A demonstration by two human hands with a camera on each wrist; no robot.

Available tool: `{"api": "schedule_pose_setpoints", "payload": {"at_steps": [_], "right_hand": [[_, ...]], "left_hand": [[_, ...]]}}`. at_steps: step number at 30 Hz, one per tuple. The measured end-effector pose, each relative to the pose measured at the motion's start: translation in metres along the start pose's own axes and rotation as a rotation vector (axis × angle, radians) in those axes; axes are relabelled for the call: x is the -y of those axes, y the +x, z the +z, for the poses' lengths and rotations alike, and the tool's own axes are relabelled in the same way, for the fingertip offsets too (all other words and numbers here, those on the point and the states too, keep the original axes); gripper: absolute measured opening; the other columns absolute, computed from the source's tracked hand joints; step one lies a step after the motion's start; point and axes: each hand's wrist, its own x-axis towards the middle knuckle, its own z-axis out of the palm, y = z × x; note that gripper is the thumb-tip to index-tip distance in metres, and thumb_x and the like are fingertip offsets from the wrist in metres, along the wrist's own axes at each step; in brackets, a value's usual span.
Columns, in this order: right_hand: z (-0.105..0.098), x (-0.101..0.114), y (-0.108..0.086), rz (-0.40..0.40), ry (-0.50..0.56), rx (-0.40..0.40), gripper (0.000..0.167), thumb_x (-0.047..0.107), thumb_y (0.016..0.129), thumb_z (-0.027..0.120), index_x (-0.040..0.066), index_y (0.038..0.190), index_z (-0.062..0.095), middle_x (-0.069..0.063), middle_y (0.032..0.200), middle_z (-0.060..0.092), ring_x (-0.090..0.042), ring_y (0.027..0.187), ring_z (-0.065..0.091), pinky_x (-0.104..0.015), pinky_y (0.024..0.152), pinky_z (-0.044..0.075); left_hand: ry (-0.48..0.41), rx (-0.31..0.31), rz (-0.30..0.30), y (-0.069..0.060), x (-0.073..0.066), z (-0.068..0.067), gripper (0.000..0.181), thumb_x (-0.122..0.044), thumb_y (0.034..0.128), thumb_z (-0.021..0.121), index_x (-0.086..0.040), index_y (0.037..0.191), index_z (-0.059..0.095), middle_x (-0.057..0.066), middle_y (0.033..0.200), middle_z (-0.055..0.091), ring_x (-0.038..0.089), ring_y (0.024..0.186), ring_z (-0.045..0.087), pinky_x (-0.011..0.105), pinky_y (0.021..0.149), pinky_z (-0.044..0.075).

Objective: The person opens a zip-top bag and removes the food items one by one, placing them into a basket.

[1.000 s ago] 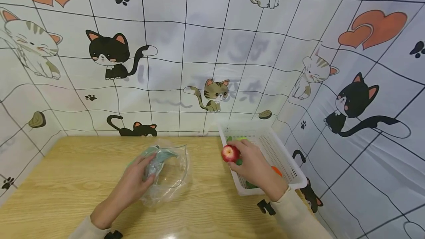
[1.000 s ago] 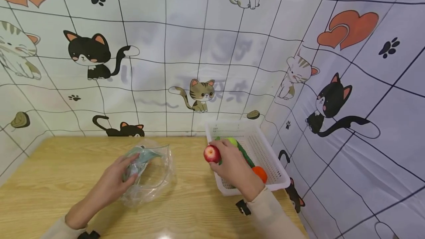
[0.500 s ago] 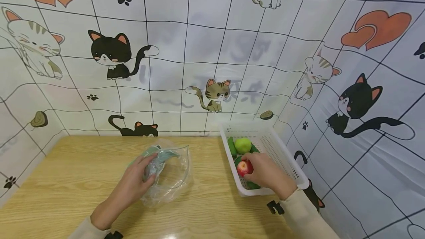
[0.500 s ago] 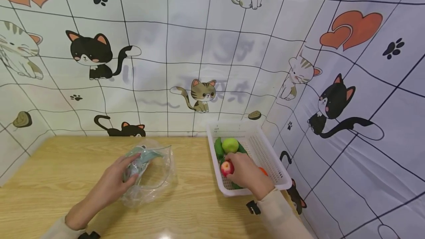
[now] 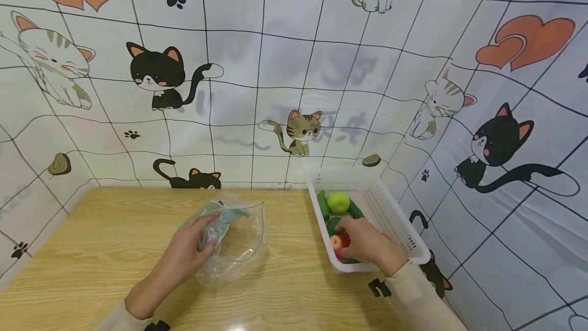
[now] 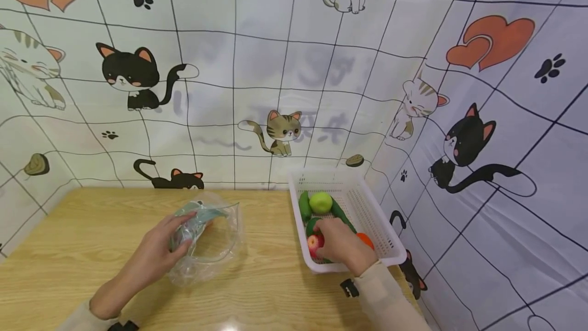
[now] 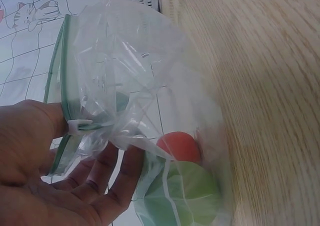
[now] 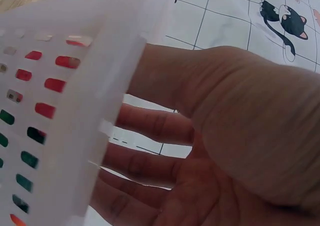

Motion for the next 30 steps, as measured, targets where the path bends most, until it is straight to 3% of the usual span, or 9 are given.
{"api": "schedule_pose_setpoints", "payload": {"at_steps": [4,6,9,12,13,17,23,27,30], "right_hand": [[0.007,-0.014,0.005,-0.002,0.018,-0.001,0.053,0.01,0.086,0.103,0.005,0.133,0.08,-0.009,0.117,0.081,-0.019,0.094,0.064,-0.044,0.088,0.064],[0.021,-0.039,0.013,-0.066,0.028,-0.031,0.051,0.018,0.09,0.102,0.008,0.135,0.081,-0.005,0.113,0.08,-0.016,0.093,0.062,-0.039,0.087,0.062],[0.027,-0.047,0.018,-0.097,0.011,-0.07,0.048,0.02,0.093,0.099,0.009,0.135,0.081,-0.003,0.109,0.078,-0.016,0.092,0.062,-0.038,0.084,0.061],[0.017,-0.029,0.011,-0.081,0.022,-0.115,0.044,0.014,0.095,0.096,0.005,0.135,0.081,-0.005,0.109,0.079,-0.017,0.091,0.062,-0.037,0.081,0.06],[0.007,-0.009,0.004,-0.032,0.005,-0.122,0.043,0.008,0.093,0.094,0.003,0.134,0.081,-0.008,0.109,0.079,-0.019,0.091,0.063,-0.04,0.081,0.061],[-0.006,0.022,-0.008,-0.042,-0.018,-0.241,0.036,0.007,0.094,0.094,0.002,0.128,0.082,-0.008,0.108,0.079,-0.016,0.088,0.064,-0.036,0.077,0.06],[-0.006,0.054,-0.018,-0.082,0.028,-0.394,0.027,0.004,0.097,0.091,0.005,0.123,0.082,-0.012,0.115,0.08,-0.018,0.09,0.074,-0.033,0.077,0.066],[0.0,0.074,-0.018,-0.216,0.086,-0.464,0.026,0.0,0.098,0.09,0.004,0.123,0.081,-0.014,0.114,0.078,-0.025,0.093,0.08,-0.034,0.078,0.071],[0.008,0.091,-0.014,-0.382,0.12,-0.513,0.026,-0.001,0.099,0.089,0.005,0.123,0.08,-0.011,0.112,0.077,-0.025,0.094,0.082,-0.035,0.082,0.072]], "left_hand": [[-0.032,-0.052,0.036,0.001,0.0,0.0,0.065,0.006,0.0899,0.092,-0.009,0.151,0.076,0.018,0.137,0.079,0.013,0.092,0.067,0.03,0.073,0.06],[-0.063,-0.082,0.061,0.001,0.0,0.0,0.064,0.009,0.0886,0.092,-0.012,0.148,0.078,0.014,0.129,0.08,0.003,0.078,0.058,0.024,0.063,0.054],[-0.114,-0.128,0.092,0.001,0.0,-0.001,0.061,0.013,0.0867,0.092,-0.016,0.14,0.083,0.009,0.12,0.082,-0.004,0.066,0.048,0.019,0.054,0.048],[-0.12,-0.174,0.098,0.002,-0.001,-0.002,0.053,0.013,0.0861,0.094,-0.018,0.128,0.084,0.009,0.117,0.086,-0.004,0.069,0.054,0.017,0.055,0.051],[-0.122,-0.187,0.093,0.002,-0.001,-0.003,0.05,0.013,0.0859,0.094,-0.018,0.123,0.084,0.009,0.115,0.087,-0.002,0.071,0.058,0.017,0.056,0.052],[-0.14,-0.22,0.039,0.003,-0.004,-0.005,0.043,0.013,0.0858,0.094,-0.012,0.113,0.072,0.012,0.103,0.087,0.006,0.077,0.071,0.018,0.06,0.06],[-0.182,-0.217,-0.055,0.005,-0.007,-0.008,0.064,0.01,0.0879,0.094,0.002,0.134,0.051,0.025,0.112,0.088,0.007,0.07,0.077,0.018,0.059,0.06],[-0.151,-0.2,-0.079,0.007,-0.005,-0.01,0.079,0.008,0.0883,0.094,0.007,0.154,0.049,0.022,0.114,0.088,0.014,0.074,0.077,0.02,0.062,0.06],[-0.121,-0.183,-0.098,0.008,-0.004,-0.011,0.063,0.005,0.0897,0.094,0.007,0.146,0.065,0.02,0.11,0.087,0.02,0.082,0.076,0.021,0.065,0.06]]}}
